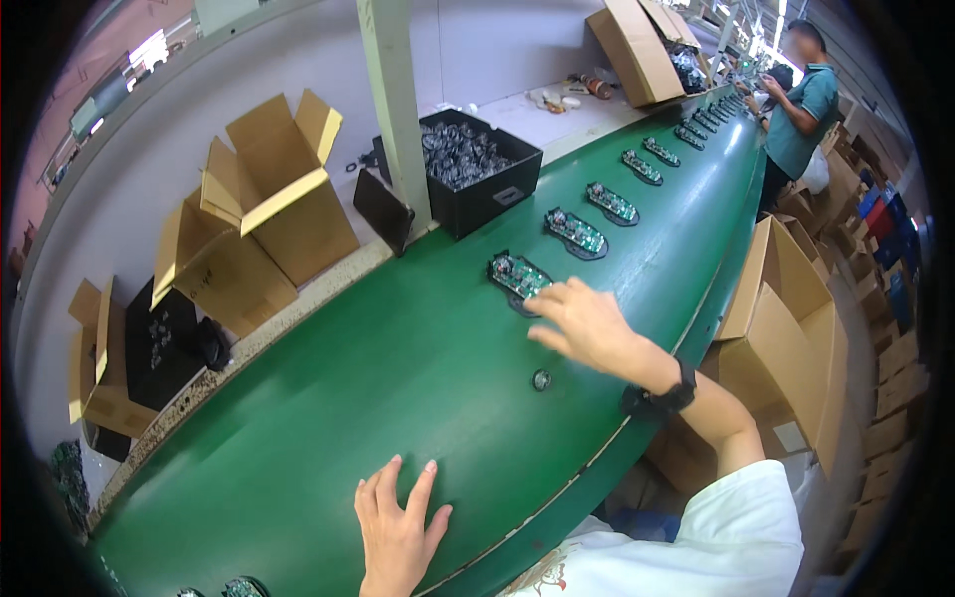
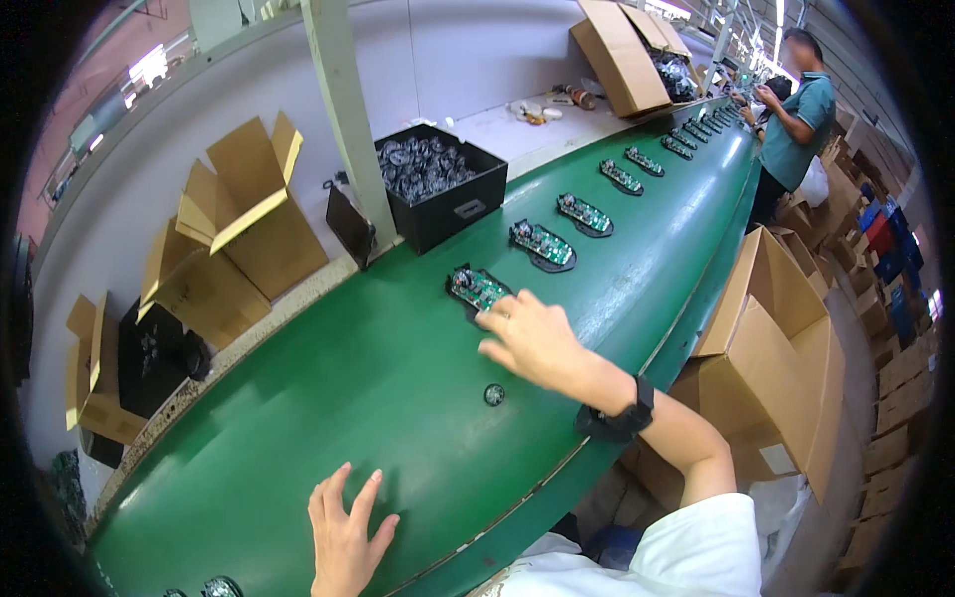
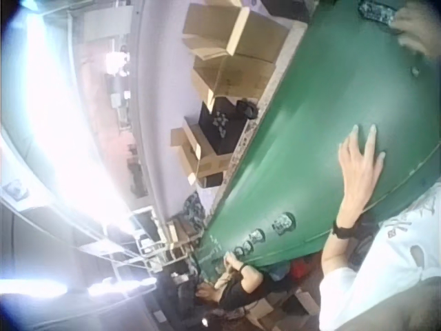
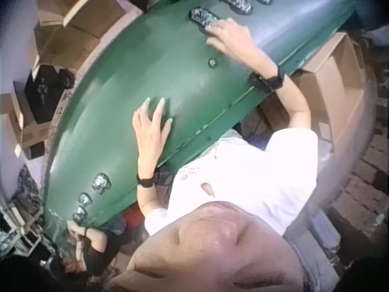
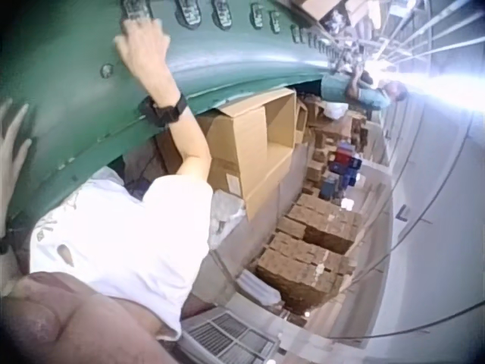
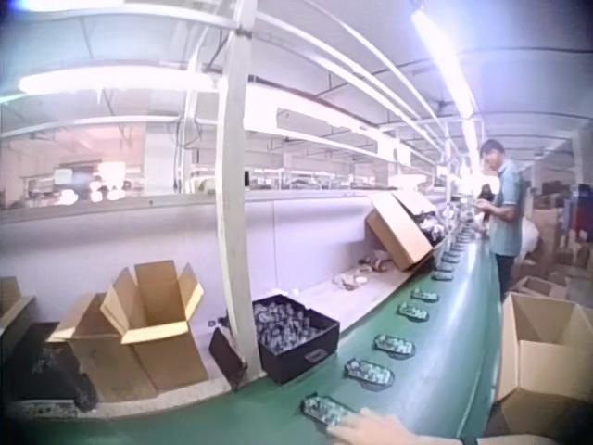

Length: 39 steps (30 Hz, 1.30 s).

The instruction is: The person assembles small electronic devices on a green workbench. They repeatedly pick up circular components and place them onto green circuit boards, then move the assembled units along the table. Cardboard boxes and bins of parts are visible nearby.

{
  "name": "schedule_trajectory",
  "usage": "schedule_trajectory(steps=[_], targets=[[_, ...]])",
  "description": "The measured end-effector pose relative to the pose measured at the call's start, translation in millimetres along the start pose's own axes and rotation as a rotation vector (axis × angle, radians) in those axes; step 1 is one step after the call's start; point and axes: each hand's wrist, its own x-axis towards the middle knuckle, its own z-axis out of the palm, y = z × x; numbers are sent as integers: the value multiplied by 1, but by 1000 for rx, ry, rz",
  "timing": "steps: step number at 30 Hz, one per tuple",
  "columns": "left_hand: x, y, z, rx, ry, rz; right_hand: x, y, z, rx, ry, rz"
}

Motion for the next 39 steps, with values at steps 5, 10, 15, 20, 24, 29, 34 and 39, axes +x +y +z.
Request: schedule_trajectory(steps=[5,10,15,20,24,29,34,39], targets=[[3,9,-15,-149,-38,-51,-16,-31,-10,215,-375,20],[4,13,-10,-209,23,-58,-14,-41,3,384,-386,-40],[10,27,6,-350,91,-149,3,-109,18,1046,-318,-255],[9,26,13,-501,327,-332,5,-141,24,1354,-526,-79],[13,20,16,-496,273,-339,-3,-134,36,1305,-564,-34],[9,11,25,-415,311,-233,-7,-127,65,1222,-497,-161],[10,6,17,-319,336,-129,-4,-127,55,1189,-309,-344],[10,-11,33,-266,371,-27,-6,-124,46,1016,-362,-318]])
